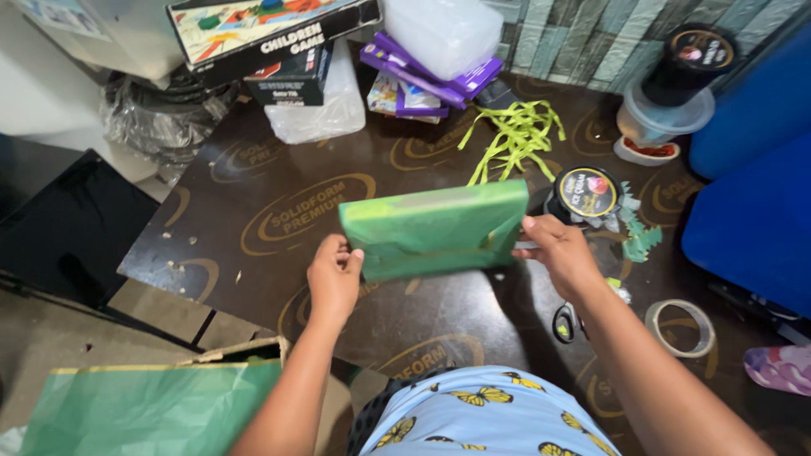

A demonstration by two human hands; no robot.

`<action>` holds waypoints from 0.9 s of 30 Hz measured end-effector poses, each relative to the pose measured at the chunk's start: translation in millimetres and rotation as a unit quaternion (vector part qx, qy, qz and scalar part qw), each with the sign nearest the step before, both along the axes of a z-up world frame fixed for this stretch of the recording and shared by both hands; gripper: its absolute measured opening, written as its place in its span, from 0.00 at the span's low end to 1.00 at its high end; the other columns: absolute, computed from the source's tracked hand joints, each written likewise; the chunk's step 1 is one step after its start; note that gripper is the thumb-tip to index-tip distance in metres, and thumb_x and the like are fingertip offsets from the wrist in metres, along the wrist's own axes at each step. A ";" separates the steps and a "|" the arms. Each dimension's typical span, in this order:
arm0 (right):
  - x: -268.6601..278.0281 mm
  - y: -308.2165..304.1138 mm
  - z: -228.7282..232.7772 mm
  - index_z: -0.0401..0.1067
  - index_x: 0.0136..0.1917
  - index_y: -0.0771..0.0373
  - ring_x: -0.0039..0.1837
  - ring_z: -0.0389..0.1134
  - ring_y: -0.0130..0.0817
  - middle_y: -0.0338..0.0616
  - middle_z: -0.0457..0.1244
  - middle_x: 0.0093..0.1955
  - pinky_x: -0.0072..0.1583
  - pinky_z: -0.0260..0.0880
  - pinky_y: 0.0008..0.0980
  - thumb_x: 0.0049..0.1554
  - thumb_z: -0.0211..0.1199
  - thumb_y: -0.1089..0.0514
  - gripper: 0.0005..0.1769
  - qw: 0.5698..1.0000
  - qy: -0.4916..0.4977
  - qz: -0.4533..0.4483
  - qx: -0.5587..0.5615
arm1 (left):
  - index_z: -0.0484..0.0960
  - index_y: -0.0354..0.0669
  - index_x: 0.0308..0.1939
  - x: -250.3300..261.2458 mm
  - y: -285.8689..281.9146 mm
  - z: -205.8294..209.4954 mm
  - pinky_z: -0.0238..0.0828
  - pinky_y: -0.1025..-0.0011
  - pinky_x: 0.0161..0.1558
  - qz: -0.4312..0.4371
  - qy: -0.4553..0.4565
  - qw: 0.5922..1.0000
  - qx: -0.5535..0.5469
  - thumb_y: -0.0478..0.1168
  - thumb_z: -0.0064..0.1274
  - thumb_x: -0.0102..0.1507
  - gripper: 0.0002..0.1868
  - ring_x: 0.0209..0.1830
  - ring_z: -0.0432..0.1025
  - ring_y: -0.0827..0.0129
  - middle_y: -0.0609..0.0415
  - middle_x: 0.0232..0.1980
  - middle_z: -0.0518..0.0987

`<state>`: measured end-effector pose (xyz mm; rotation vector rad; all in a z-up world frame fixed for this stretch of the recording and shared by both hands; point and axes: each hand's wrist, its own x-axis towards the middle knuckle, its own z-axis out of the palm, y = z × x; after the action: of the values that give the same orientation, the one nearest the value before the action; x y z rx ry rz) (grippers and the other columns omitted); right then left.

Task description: The person wraps a box with green wrapping paper, folding the paper over it and securing it, then ties a green ribbon into a bow on top. They then lay out a second sheet of wrapping paper, place another children's game box on it, and begin folding the paper around that box.

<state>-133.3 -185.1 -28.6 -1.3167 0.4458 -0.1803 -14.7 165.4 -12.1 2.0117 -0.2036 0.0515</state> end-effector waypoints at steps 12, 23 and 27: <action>-35.3 4.8 -31.7 0.73 0.50 0.69 0.56 0.71 0.39 0.48 0.70 0.58 0.56 0.72 0.38 0.61 0.61 0.50 0.18 0.988 0.010 -0.086 0.127 | 0.78 0.35 0.43 10.0 5.9 -31.0 0.73 0.72 0.55 -0.045 0.265 0.858 -0.438 0.38 0.46 0.69 0.09 0.52 0.76 0.72 0.54 0.55 0.83; -58.7 15.1 -68.3 0.72 0.54 0.65 0.45 0.63 0.27 0.38 0.62 0.42 0.49 0.67 0.26 0.48 0.72 0.68 0.20 0.983 0.078 -0.085 -0.141 | 0.74 0.36 0.61 -3.1 -6.6 -40.4 0.72 0.66 0.60 -0.140 0.212 0.945 -0.205 0.26 0.58 0.56 0.27 0.62 0.73 0.63 0.45 0.60 0.77; -57.1 18.2 -65.1 0.74 0.51 0.65 0.45 0.63 0.29 0.39 0.61 0.41 0.49 0.67 0.28 0.48 0.73 0.66 0.17 0.959 0.108 -0.083 -0.249 | 0.78 0.40 0.59 -12.1 -26.0 -15.1 0.62 0.55 0.68 -0.146 -0.065 0.972 0.174 0.30 0.56 0.56 0.25 0.69 0.65 0.50 0.43 0.68 0.71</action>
<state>-190.3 -166.8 -93.8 -1.8046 0.7292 -0.3038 -26.8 139.3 -27.3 2.3060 -0.6272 -0.0419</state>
